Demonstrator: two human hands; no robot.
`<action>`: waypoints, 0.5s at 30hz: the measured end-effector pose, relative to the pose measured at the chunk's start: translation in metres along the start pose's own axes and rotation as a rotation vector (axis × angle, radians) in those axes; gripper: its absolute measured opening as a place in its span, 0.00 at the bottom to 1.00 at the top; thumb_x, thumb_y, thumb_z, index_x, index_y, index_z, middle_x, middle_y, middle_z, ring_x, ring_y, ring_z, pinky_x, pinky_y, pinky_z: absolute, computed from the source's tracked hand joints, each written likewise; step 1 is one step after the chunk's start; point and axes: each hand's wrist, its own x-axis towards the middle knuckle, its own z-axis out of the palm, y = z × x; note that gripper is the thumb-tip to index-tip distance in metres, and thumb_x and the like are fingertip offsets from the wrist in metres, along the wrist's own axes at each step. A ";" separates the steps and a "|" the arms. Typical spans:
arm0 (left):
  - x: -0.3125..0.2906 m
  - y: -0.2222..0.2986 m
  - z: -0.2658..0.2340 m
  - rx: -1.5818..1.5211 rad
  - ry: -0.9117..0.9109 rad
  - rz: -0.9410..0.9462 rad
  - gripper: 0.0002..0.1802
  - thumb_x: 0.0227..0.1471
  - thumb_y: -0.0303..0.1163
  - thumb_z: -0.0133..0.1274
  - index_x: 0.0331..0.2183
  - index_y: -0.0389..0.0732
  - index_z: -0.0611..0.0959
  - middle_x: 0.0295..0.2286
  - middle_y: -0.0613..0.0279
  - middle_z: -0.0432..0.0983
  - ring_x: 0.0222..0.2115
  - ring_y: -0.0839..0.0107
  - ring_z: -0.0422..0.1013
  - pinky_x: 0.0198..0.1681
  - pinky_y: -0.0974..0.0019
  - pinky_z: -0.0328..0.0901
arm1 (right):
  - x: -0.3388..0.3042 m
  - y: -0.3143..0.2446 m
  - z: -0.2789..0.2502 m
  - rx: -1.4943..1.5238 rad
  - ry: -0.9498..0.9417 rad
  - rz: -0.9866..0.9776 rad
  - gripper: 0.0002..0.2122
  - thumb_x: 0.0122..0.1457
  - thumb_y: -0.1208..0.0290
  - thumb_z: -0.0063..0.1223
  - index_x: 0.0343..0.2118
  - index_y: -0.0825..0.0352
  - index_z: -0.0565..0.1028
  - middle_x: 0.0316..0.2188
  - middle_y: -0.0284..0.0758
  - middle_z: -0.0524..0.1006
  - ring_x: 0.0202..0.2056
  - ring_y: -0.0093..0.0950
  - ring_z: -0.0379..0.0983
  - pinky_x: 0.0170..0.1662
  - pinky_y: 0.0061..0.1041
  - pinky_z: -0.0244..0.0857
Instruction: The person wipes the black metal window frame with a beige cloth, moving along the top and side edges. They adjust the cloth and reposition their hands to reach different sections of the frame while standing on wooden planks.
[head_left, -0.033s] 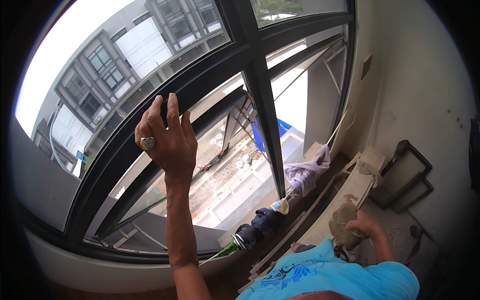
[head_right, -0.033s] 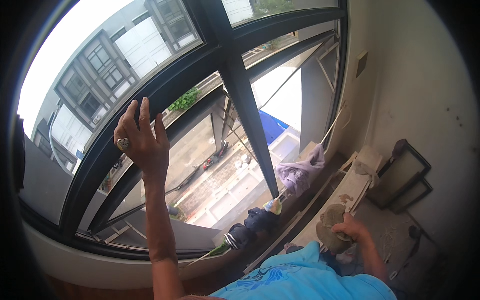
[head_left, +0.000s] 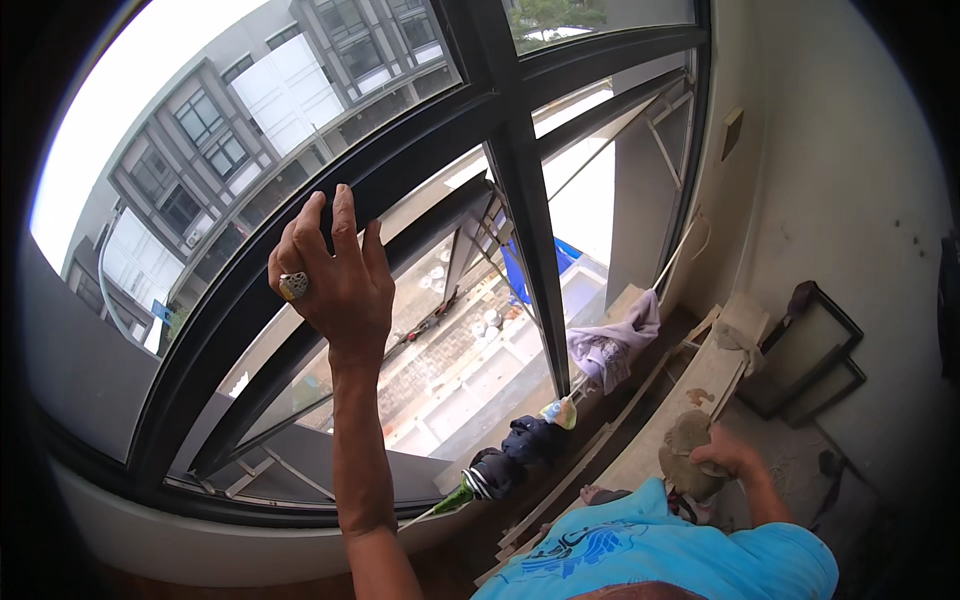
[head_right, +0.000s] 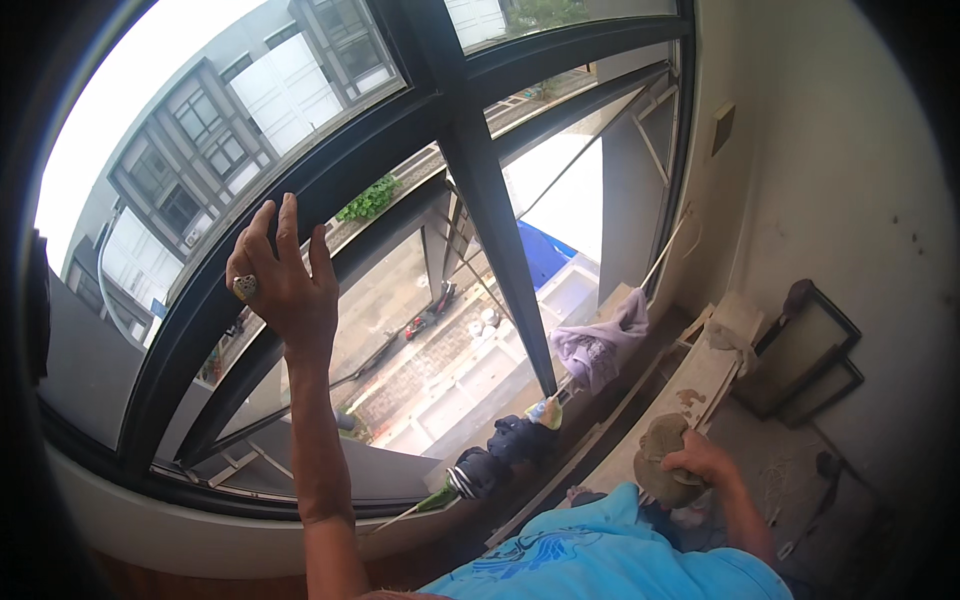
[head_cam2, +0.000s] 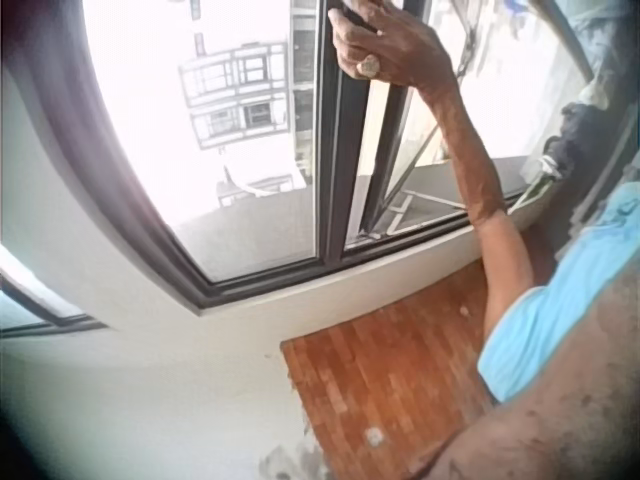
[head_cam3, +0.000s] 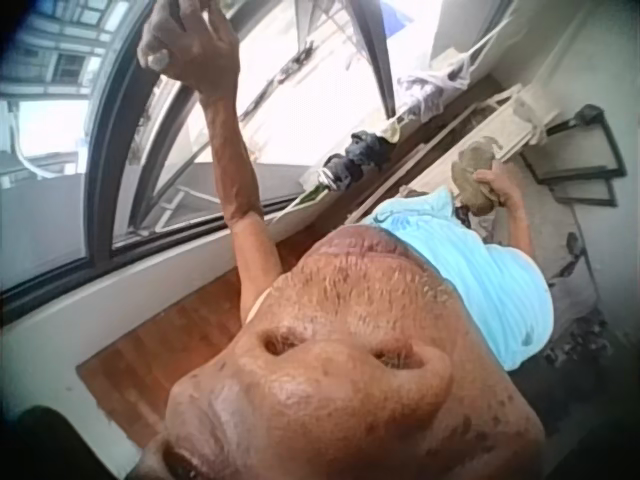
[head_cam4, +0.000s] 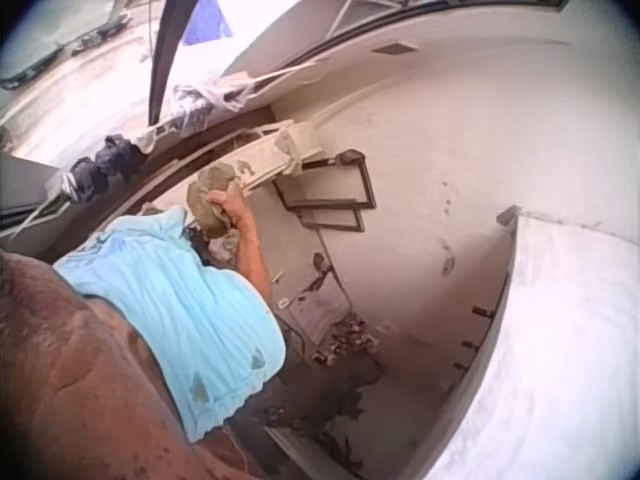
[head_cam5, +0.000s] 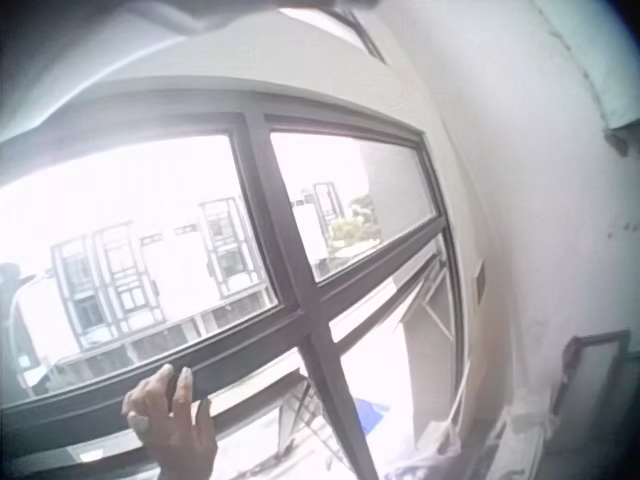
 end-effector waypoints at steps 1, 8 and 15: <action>0.000 0.001 0.001 0.002 -0.005 -0.009 0.22 0.53 0.38 0.62 0.50 0.49 0.81 0.46 0.63 0.73 0.48 0.63 0.67 0.54 0.53 0.55 | 0.003 0.005 -0.001 -0.191 -0.012 0.055 0.32 0.37 0.60 0.65 0.46 0.76 0.77 0.40 0.45 0.81 0.42 0.36 0.78 0.48 0.33 0.71; 0.003 0.001 0.012 0.034 0.084 -0.058 0.16 0.55 0.42 0.61 0.46 0.51 0.85 0.38 0.68 0.72 0.42 0.69 0.66 0.50 0.58 0.53 | 0.025 0.046 0.008 -0.926 -0.010 0.162 0.26 0.38 0.58 0.67 0.40 0.72 0.82 0.40 0.52 0.81 0.43 0.47 0.79 0.46 0.41 0.72; 0.008 0.009 0.014 0.039 0.107 -0.148 0.12 0.56 0.40 0.61 0.42 0.51 0.87 0.34 0.71 0.73 0.40 0.71 0.65 0.47 0.60 0.55 | 0.030 0.071 -0.005 -0.563 0.201 0.154 0.28 0.39 0.63 0.65 0.49 0.61 0.80 0.43 0.49 0.80 0.45 0.48 0.77 0.48 0.40 0.72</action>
